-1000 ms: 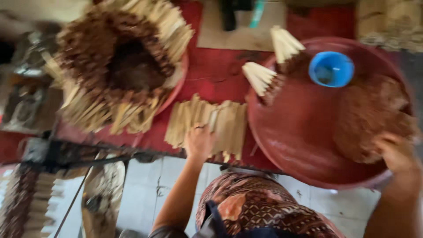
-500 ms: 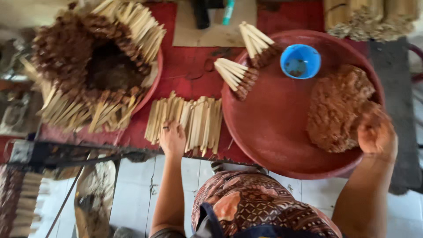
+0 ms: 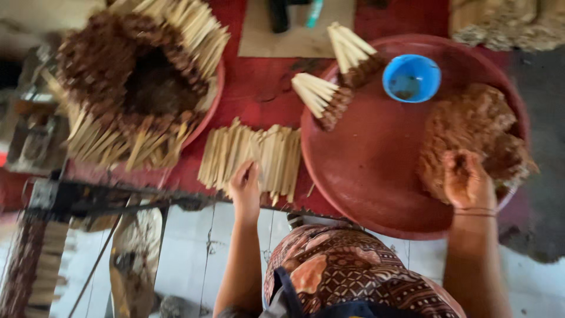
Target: The person prepares satay lilit by hand by taking a wooden skewer and wrapping a portion of ground meat paste around the top of it, then placing the finished skewer on a tray.
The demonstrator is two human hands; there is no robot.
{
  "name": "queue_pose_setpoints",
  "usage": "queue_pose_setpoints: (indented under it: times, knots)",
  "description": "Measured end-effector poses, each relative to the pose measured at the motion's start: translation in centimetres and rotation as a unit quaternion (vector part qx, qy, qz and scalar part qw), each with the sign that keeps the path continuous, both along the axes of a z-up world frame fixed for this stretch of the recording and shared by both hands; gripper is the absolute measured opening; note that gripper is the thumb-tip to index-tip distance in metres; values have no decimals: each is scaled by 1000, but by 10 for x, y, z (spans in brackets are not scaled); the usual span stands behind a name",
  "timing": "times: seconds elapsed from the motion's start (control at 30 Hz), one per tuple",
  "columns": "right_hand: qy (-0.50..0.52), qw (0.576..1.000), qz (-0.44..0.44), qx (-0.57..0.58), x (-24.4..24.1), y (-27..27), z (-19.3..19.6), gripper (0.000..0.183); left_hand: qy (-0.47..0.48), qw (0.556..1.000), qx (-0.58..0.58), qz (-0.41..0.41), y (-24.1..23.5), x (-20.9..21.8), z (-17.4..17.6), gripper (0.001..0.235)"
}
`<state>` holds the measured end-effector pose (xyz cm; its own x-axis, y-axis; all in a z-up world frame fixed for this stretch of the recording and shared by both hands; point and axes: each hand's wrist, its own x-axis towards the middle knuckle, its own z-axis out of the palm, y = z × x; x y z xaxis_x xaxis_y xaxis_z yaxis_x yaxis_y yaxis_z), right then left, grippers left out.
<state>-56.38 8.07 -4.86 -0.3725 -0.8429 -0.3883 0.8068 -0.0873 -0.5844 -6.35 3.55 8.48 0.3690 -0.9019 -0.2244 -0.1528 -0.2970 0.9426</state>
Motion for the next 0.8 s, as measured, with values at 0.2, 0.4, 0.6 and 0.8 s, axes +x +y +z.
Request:
queue_pose_setpoints:
  times: [0.2,0.4,0.6,0.8]
  knots:
    - [-15,994,-38,99,57,-7,-29,11,439,883,-43,-161,25,-83,-31,13]
    - [-147,987,-62,-15,96,-1,-9,35,361,866,94,-333,38,-158,-59,36]
    - [-211,973,-13,-90,112,1,36,59,356,821,243,-374,37,-198,-87,36]
    - [74,995,-43,54,115,-37,9,45,320,836,345,-281,31,-231,-143,15]
